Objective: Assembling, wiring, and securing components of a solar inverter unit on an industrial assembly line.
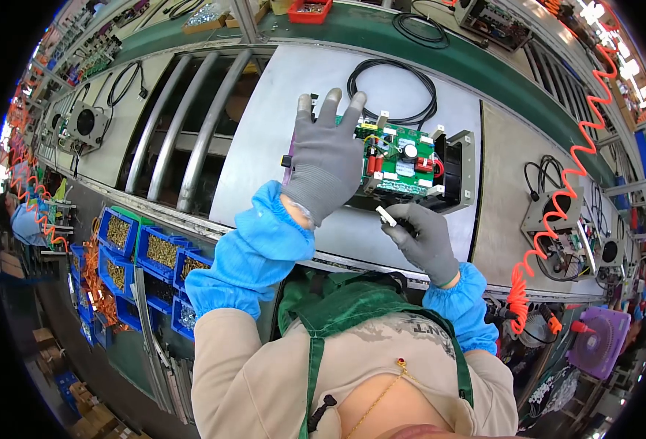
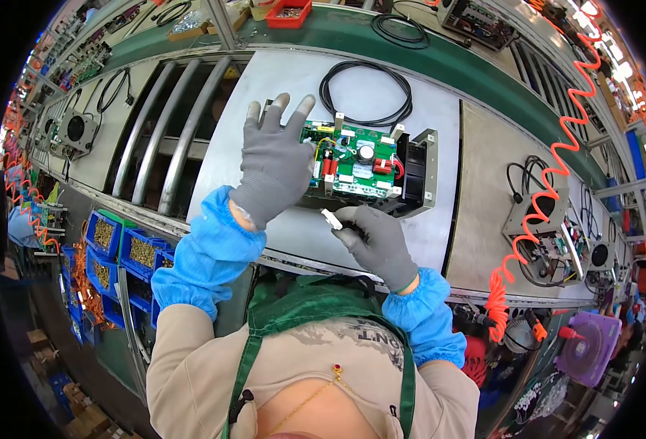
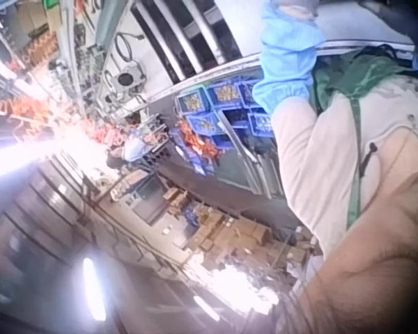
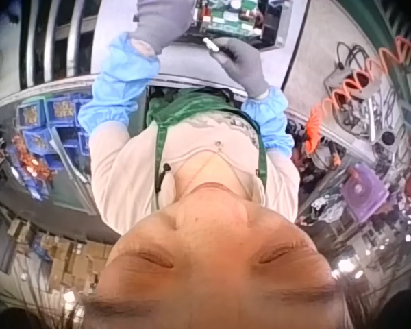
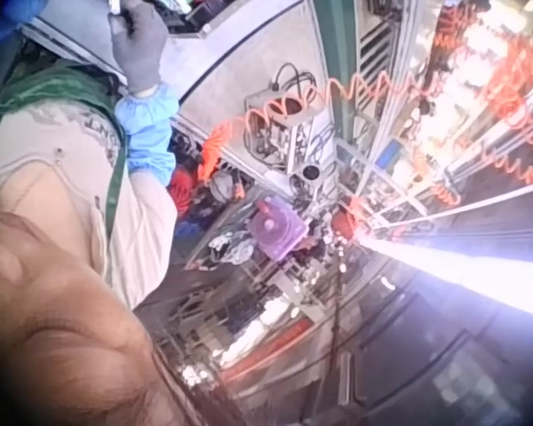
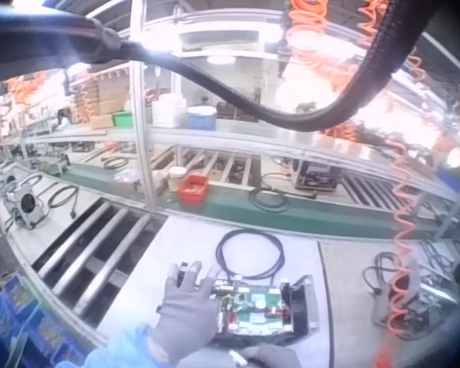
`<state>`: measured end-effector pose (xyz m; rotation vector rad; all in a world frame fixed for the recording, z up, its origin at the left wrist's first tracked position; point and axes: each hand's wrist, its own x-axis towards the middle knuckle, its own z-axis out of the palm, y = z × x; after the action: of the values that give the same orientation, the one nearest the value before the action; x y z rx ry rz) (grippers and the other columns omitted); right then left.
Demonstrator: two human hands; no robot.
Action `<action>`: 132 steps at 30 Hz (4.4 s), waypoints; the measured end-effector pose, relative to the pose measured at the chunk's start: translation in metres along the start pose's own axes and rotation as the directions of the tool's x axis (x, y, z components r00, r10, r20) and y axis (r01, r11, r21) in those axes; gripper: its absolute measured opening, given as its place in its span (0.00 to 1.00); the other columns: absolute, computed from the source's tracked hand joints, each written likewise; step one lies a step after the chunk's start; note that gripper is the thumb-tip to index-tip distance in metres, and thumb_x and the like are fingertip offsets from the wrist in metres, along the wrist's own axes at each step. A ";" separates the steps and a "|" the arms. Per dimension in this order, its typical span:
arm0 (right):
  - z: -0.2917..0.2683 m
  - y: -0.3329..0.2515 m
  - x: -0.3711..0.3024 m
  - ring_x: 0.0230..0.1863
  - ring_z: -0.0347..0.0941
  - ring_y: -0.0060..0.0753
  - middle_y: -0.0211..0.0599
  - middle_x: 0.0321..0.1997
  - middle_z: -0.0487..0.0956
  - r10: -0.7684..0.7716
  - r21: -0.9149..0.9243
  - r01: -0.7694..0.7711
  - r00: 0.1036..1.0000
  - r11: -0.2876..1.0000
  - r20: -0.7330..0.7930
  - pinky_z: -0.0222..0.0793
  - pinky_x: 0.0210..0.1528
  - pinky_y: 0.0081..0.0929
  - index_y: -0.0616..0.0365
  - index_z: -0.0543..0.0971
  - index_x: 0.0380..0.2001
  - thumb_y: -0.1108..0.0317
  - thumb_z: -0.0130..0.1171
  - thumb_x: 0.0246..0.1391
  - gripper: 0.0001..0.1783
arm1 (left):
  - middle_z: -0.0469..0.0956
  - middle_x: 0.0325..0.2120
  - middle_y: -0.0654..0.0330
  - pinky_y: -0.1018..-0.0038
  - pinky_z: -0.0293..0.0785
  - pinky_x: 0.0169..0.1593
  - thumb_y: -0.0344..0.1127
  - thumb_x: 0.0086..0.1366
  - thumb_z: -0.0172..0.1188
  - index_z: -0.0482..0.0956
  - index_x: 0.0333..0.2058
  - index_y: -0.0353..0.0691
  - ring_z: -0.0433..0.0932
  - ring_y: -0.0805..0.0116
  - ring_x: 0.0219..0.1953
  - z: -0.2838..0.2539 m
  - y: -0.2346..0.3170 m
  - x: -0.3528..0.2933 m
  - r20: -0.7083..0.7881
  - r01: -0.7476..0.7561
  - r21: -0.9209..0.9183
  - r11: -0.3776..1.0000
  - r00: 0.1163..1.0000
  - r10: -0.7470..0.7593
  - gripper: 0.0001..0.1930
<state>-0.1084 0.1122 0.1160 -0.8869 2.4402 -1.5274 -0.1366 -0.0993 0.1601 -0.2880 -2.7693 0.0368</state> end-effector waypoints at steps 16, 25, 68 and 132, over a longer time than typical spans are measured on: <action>0.007 -0.002 0.005 0.32 0.76 0.30 0.38 0.32 0.80 -0.036 0.037 0.032 0.992 0.999 0.118 0.71 0.36 0.27 0.62 0.80 0.40 0.70 0.62 0.50 0.13 | 0.72 0.55 0.58 0.54 0.56 0.63 0.38 0.48 0.63 0.86 0.24 0.46 0.65 0.53 0.60 0.033 0.011 0.001 -0.045 0.204 -0.147 0.968 0.976 -0.212 0.06; 0.015 0.001 0.004 0.32 0.77 0.40 0.39 0.32 0.79 -0.132 -0.010 0.134 0.985 0.991 0.111 0.73 0.34 0.32 0.57 0.80 0.37 0.74 0.62 0.45 0.12 | 0.75 0.51 0.59 0.53 0.58 0.60 0.39 0.50 0.64 0.86 0.21 0.48 0.65 0.52 0.59 0.031 0.018 0.005 -0.034 0.266 -0.118 0.957 0.962 -0.272 0.06; -0.007 -0.021 0.080 0.36 0.71 0.36 0.27 0.29 0.78 -0.334 -0.409 0.390 0.920 0.825 0.203 0.67 0.35 0.34 0.48 0.80 0.34 0.65 0.73 0.33 0.19 | 0.69 0.23 0.70 0.81 0.60 0.27 0.47 0.69 0.51 0.78 0.36 0.38 0.66 0.81 0.26 0.038 0.018 -0.067 0.520 0.431 -0.833 -0.347 0.824 -0.224 0.17; 0.011 -0.041 0.158 0.27 0.75 0.40 0.45 0.25 0.77 0.406 -0.658 -0.099 0.851 0.746 0.333 0.71 0.34 0.36 0.64 0.76 0.30 0.64 0.62 0.43 0.14 | 0.80 0.34 0.61 0.77 0.75 0.31 0.41 0.67 0.57 0.74 0.48 0.39 0.81 0.72 0.32 0.094 0.009 -0.064 0.568 0.401 -0.666 -0.628 0.819 -0.080 0.15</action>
<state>-0.2168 0.0054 0.1765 -0.8084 2.5493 -0.3171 -0.1086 -0.1025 0.0497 0.2893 -1.5747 -2.9349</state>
